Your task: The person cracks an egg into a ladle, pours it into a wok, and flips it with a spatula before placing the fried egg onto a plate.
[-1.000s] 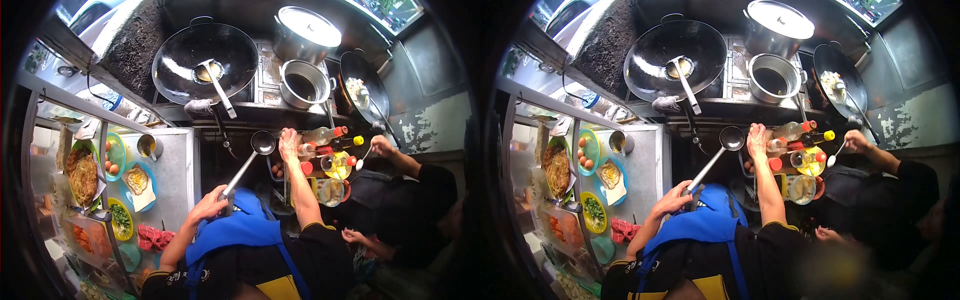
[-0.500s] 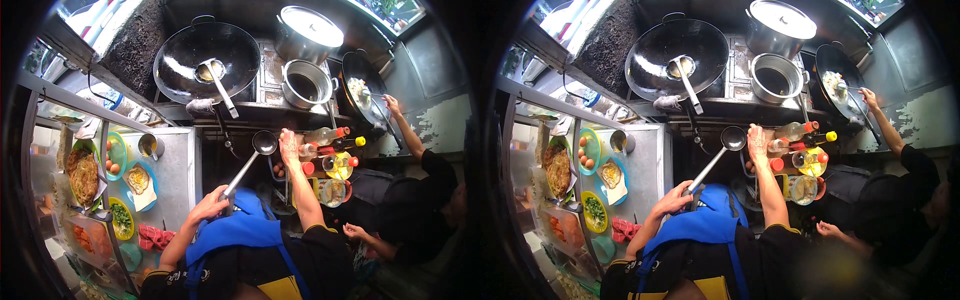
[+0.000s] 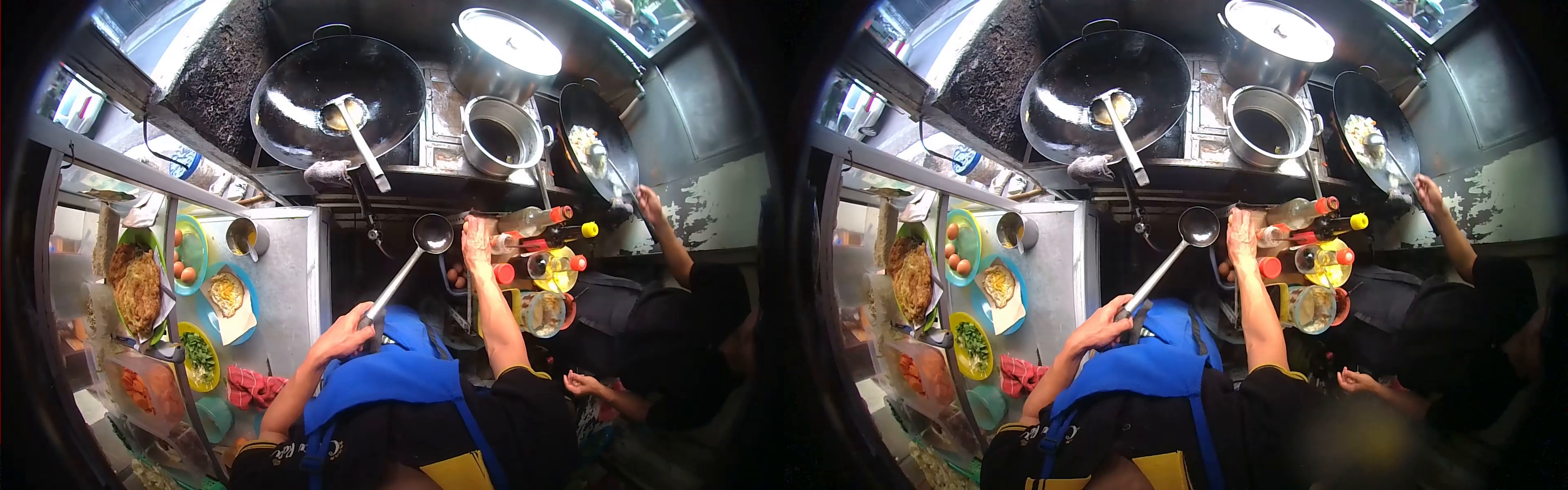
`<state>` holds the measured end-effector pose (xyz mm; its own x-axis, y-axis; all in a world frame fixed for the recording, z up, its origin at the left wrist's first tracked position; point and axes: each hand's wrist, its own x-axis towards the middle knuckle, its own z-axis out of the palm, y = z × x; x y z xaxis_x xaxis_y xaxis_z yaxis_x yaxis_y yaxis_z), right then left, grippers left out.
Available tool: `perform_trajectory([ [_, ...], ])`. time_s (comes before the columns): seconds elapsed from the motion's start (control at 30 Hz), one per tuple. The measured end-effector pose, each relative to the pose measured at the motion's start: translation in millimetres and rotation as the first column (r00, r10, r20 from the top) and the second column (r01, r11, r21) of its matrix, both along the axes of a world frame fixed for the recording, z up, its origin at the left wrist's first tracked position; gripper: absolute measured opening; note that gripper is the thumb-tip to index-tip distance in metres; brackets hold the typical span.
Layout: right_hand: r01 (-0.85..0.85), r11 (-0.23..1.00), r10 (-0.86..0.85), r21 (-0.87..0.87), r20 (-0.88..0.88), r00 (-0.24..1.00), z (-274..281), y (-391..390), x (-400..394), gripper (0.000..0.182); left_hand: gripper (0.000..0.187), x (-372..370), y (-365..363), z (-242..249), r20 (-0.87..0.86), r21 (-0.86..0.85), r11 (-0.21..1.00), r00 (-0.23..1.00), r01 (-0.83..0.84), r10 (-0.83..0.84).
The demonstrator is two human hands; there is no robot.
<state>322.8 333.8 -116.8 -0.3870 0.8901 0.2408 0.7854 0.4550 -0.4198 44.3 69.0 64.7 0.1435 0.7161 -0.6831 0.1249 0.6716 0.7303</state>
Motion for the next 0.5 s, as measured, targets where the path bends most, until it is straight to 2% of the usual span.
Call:
perform_trajectory([
  [0.17, 0.060, 0.995, -0.057, -0.079, 0.036, 0.998, 11, -1, -7, 0.046, 0.056, 1, 0, 2, 0.013, -0.003, 1.000, 1.000, 0.000, 0.000],
  [0.23, -0.095, 0.988, 0.078, -0.125, -0.132, 0.988, 34, -7, -22, 0.049, 0.056, 1, -1, -3, 0.009, -0.002, 1.000, 1.000, 0.003, -0.003],
  [0.27, -0.112, 0.976, 0.087, -0.185, -0.138, 0.987, 30, -9, -30, 0.051, 0.056, 2, -1, -4, 0.004, 0.000, 1.000, 1.000, 0.009, -0.009],
  [0.4, -0.173, 0.954, 0.163, -0.243, -0.061, 0.985, 4, -13, -43, 0.055, 0.057, 4, 3, 5, -0.017, 0.021, 0.999, 0.999, 0.033, -0.032],
  [0.47, -0.164, 0.953, 0.180, -0.254, 0.042, 0.983, -1, -13, -49, 0.054, 0.057, 5, 3, 8, -0.055, 0.011, 0.999, 0.997, 0.053, -0.053],
  [0.5, -0.147, 0.938, 0.174, -0.315, 0.058, 0.983, 3, -13, -51, 0.046, 0.057, 5, 2, 9, -0.059, 0.011, 0.999, 0.997, 0.050, -0.050],
])
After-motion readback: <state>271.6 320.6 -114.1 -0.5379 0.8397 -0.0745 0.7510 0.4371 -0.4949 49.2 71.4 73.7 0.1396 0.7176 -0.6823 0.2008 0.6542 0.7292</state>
